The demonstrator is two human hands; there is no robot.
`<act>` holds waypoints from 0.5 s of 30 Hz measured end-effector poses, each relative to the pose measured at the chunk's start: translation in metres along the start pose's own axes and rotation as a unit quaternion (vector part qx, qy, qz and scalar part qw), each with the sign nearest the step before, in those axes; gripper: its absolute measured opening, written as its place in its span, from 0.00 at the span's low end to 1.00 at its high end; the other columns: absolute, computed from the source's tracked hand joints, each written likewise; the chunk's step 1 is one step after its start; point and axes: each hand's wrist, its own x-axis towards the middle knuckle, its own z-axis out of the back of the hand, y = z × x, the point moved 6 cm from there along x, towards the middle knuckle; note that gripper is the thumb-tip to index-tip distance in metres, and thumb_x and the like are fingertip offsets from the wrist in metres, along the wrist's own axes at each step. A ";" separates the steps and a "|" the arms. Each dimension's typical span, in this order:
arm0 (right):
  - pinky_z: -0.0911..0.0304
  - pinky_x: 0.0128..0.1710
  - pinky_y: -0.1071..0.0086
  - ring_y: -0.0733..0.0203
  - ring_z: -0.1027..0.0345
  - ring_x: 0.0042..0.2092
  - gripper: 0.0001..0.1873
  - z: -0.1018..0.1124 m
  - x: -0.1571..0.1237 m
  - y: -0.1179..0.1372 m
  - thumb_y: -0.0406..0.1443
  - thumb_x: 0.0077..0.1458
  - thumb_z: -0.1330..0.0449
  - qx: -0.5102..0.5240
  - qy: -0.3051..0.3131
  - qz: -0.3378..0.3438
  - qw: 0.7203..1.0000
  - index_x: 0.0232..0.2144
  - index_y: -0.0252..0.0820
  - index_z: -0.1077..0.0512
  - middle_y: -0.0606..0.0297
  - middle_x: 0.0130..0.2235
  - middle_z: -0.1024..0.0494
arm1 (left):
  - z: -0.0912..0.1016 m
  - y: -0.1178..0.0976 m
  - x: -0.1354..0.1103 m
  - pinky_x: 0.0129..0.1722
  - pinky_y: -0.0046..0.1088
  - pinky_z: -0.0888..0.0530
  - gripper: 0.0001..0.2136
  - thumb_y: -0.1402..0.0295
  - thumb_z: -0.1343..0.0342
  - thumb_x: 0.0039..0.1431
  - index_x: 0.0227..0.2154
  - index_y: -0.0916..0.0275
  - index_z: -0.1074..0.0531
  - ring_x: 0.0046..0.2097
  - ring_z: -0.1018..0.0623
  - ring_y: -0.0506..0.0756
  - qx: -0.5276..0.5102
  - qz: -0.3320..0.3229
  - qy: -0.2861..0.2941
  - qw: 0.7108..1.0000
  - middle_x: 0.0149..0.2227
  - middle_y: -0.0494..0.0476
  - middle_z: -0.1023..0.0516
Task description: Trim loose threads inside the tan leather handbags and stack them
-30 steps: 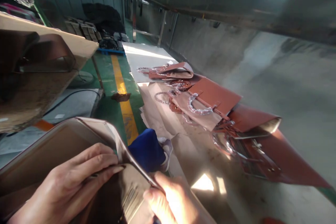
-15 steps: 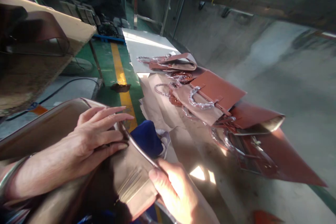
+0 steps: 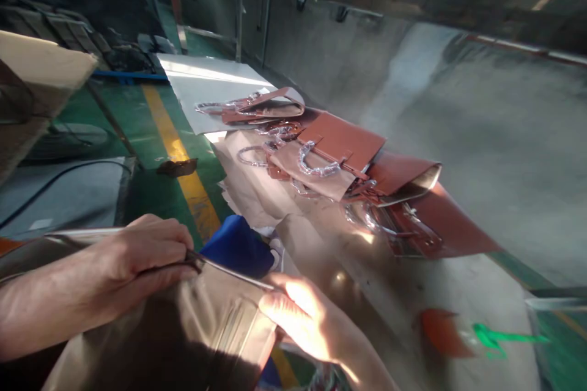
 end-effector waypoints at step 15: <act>0.54 0.22 0.77 0.70 0.53 0.25 0.14 0.010 -0.001 0.011 0.37 0.53 0.39 -0.050 -0.003 -0.020 0.999 0.23 0.40 0.41 0.75 0.23 0.43 | -0.023 0.008 0.034 0.32 0.29 0.41 0.09 0.77 0.48 0.57 0.24 0.64 0.28 0.31 0.32 0.52 0.015 0.076 0.064 0.995 0.27 0.53 0.30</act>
